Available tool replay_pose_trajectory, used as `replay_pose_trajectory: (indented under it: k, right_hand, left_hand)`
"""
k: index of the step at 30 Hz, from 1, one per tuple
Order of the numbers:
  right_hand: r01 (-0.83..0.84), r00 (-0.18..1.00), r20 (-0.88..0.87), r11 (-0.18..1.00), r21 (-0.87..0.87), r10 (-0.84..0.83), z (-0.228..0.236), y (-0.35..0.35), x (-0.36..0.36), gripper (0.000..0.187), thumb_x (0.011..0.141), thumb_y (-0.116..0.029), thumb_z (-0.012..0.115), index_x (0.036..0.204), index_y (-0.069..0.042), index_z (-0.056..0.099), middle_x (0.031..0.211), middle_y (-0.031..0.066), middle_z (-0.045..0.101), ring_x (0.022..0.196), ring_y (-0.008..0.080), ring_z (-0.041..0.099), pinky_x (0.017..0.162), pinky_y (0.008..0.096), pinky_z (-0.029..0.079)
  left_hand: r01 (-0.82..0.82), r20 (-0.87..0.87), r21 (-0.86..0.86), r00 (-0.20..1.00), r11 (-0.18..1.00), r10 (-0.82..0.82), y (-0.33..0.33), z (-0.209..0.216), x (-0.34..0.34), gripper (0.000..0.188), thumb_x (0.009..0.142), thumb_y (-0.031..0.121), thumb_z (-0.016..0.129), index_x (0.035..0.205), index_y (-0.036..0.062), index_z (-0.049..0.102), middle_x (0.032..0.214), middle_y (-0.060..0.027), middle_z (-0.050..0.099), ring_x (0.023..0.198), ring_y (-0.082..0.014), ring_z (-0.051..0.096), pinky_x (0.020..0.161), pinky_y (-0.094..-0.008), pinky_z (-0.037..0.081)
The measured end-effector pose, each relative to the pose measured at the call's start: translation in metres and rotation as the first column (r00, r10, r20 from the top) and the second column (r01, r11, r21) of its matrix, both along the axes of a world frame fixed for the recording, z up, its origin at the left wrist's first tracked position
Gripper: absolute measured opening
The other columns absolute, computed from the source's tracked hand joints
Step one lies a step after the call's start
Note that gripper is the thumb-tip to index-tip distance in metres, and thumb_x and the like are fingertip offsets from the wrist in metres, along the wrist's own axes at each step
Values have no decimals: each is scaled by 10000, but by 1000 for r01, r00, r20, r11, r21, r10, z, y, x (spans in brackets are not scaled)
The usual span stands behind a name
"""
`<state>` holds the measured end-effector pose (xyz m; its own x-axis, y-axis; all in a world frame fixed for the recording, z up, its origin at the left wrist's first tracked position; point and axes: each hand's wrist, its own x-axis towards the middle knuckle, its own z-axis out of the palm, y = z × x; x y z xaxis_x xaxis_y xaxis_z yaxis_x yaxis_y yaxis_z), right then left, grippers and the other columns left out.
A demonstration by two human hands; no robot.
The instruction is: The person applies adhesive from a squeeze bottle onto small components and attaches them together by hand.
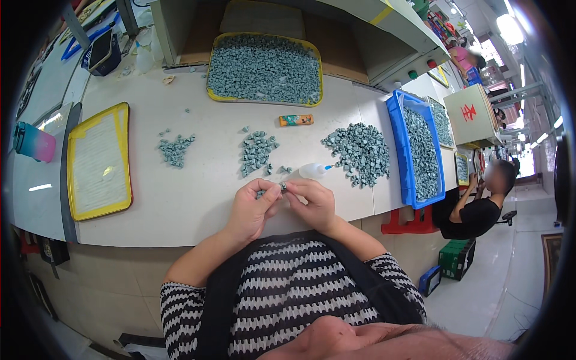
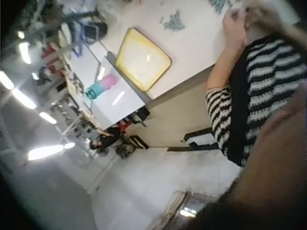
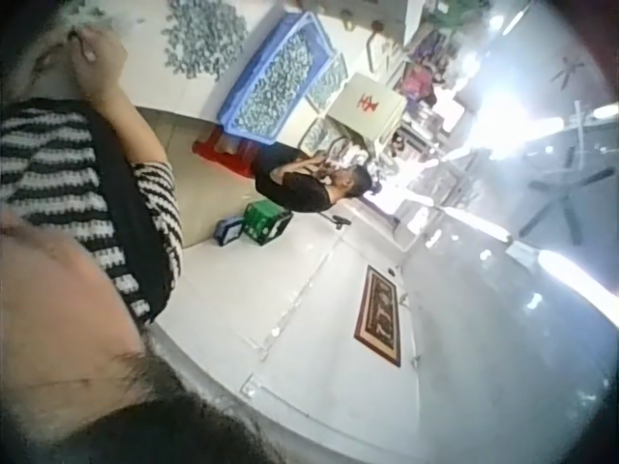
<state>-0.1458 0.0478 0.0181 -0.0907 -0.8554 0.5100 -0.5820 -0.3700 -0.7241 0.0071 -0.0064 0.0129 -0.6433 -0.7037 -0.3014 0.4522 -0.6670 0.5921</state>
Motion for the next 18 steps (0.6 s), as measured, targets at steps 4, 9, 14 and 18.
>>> replay_pose_trajectory:
  k: [4,9,14,18]
  right_hand:
    - [-3,998,70,998,57,-1,-7,-2,-3,239,709,36,672,940,-21,658,928,96,660,768,197,638,680,266,516]
    - [-22,997,-81,1000,-20,21,-9,-8,-2,279,715,41,664,987,-19,649,920,98,654,787,195,638,696,265,515]
    - [-20,998,-59,999,51,23,-3,-11,6,375,718,54,653,1085,-4,606,882,99,652,791,197,639,698,268,514]
    - [-21,996,-92,996,-87,13,-5,-4,-13,360,739,89,596,1094,36,565,863,117,631,746,198,627,656,276,507]
  left_hand:
    - [-2,20,-45,1000,999,3,-2,-4,0,50,872,73,582,850,38,554,746,-25,551,536,-58,420,447,-192,309]
    - [-17,58,-63,998,998,20,-5,-11,-1,61,876,81,577,844,39,546,738,-21,543,529,-54,401,445,-186,299]
    - [-89,-8,92,996,992,90,-12,-22,-4,83,883,107,577,868,34,541,748,-11,527,523,-43,375,447,-180,296]
    - [-160,-43,134,985,978,167,-15,-16,-6,165,909,142,536,994,0,527,820,-27,504,556,-49,366,458,-185,293]
